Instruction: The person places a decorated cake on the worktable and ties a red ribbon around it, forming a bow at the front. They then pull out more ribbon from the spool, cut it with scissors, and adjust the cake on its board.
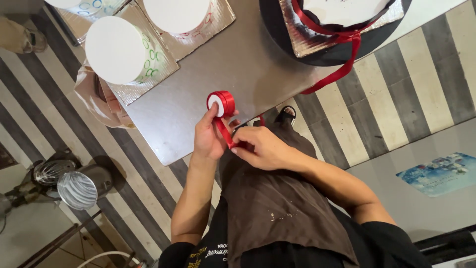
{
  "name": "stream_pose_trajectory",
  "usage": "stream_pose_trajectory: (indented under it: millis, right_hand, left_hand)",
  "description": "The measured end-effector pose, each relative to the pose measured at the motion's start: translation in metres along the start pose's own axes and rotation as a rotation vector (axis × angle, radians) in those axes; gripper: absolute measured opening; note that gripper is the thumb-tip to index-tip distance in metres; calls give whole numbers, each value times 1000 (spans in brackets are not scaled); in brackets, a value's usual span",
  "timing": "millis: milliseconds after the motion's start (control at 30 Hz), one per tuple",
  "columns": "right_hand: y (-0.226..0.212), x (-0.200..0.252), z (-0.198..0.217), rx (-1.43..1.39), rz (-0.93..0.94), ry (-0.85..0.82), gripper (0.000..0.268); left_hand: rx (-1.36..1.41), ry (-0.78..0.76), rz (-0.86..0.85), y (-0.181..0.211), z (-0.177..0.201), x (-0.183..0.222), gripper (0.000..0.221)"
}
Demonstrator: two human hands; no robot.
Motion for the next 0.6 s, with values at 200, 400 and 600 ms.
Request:
stream_pose_trajectory:
  millis: [200, 400, 600]
  right_hand:
    - [-12, 9, 7, 132, 118, 32, 16]
    - [-17, 8, 9, 187, 36, 90, 16]
    - [38, 18, 26, 495, -46, 238, 9]
  left_hand:
    - [-91, -25, -167, 4, 10, -3, 32]
    - [-139, -57, -237, 7, 10, 0, 36]
    - [-205, -476, -226, 13, -6, 18, 47]
Point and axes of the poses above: each hand's wrist, its own x-axis away from the middle knuckle, its own z-axis out of the back of the hand, y = z × x, the point moved 1 cm from there along -x, towards the middle knuckle, and after that the axes turned 8 degrees about z, right-handed, at the moved point
